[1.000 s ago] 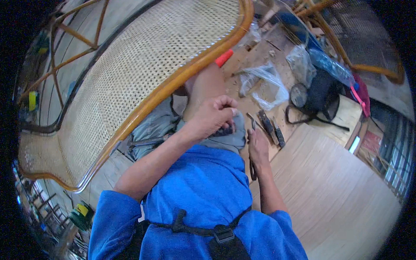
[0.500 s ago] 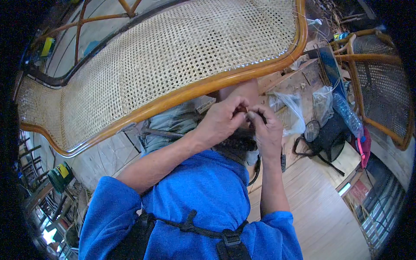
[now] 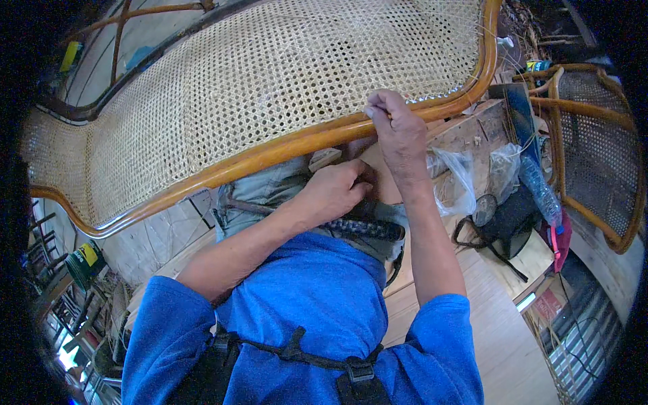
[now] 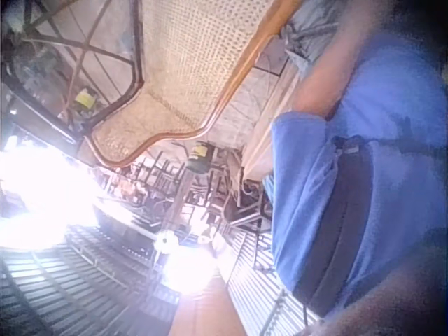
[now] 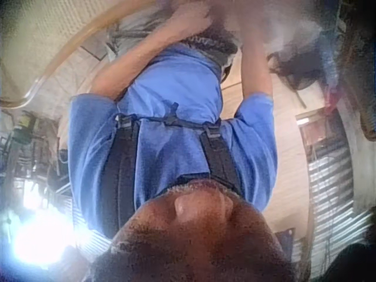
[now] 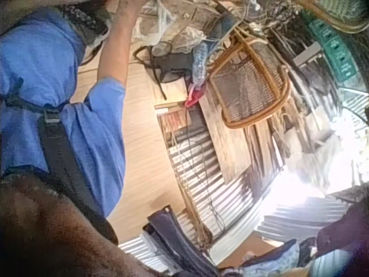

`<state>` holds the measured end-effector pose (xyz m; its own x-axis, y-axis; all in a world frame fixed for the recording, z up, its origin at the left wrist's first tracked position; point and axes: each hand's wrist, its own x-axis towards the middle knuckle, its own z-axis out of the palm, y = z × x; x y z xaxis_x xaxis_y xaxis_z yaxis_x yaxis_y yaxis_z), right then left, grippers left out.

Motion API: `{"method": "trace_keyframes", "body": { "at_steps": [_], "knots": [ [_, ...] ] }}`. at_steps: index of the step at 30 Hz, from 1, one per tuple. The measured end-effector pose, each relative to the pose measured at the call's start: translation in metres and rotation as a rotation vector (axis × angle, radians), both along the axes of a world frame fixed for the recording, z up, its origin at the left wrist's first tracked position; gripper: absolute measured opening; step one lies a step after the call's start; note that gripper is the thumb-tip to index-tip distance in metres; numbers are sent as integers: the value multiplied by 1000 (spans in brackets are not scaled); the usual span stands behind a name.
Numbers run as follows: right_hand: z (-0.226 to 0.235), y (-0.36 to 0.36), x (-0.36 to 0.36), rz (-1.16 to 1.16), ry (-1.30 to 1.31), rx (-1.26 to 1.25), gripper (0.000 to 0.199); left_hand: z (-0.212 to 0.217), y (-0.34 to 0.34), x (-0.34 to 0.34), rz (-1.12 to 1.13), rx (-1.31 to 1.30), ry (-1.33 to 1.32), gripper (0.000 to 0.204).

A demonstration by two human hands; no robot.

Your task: The person repairs a rattan chair by inserting small wooden pegs into the frame and tapping them in with a hammer. They also use a utility knife to trim excess material and a pair of pliers to adjust components along the chair's edge.

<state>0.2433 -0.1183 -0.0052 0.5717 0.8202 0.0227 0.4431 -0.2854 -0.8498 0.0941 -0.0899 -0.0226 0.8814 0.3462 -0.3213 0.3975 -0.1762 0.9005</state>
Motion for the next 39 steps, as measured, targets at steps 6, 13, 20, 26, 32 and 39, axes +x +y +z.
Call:
{"method": "trace_keyframes", "body": {
  "at_steps": [6,13,20,26,32,39],
  "knots": [
    [-12,3,3,100,-103,-2,10,-5,0,2,-12,38,16,27],
    [-13,3,-5,71,-193,19,10,-3,1,2,26,16,-2,28],
    [-22,-2,-5,132,-349,103,9,-6,1,1,8,48,27,29],
    [-14,10,-14,50,-384,-9,6,-8,0,3,-8,31,38,27],
    [-18,12,-19,46,-546,11,8,-10,2,2,-35,24,61,31],
    [-13,11,-15,176,-636,-89,14,-9,3,1,18,9,21,26]
  ]
}}
